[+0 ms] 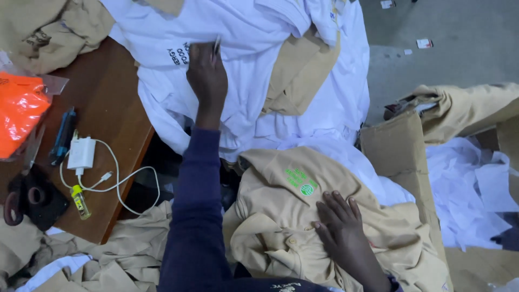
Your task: Inspecting embroidered logos on tan shirts for quality control, including checking for and removing loose threads.
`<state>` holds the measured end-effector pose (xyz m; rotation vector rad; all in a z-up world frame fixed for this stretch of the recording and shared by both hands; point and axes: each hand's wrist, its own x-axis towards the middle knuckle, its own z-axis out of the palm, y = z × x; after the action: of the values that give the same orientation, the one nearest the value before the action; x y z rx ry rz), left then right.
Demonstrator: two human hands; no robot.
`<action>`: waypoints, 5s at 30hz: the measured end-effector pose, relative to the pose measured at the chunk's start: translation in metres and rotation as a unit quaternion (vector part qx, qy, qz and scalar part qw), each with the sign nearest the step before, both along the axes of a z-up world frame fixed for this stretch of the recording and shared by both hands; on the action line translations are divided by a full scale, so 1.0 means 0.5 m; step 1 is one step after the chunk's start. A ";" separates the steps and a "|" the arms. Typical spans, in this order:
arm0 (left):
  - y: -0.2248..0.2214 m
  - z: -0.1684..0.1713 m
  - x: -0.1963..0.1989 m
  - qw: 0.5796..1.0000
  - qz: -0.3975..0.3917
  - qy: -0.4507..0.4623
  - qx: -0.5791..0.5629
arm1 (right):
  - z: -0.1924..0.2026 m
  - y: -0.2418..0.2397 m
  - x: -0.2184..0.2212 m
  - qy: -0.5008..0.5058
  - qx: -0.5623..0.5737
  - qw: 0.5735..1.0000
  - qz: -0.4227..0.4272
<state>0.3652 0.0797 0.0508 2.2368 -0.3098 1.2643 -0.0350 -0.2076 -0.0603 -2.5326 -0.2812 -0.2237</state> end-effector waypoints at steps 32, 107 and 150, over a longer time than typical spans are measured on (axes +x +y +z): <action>0.005 -0.303 -0.710 0.471 -0.692 0.464 -0.288 | 0.229 0.072 0.054 0.315 0.722 0.588 -0.185; -0.143 0.023 -0.719 0.822 -0.306 0.447 -0.174 | 0.214 0.034 -0.075 0.173 0.223 0.872 0.399; -0.038 0.076 -0.679 0.826 -0.324 0.440 -0.138 | 0.243 0.036 -0.162 0.148 0.198 0.969 -0.007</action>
<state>0.0255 0.0608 0.0890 1.9437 -0.4248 -0.1200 -0.1161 -0.1894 0.0614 -2.1328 -0.0882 0.0897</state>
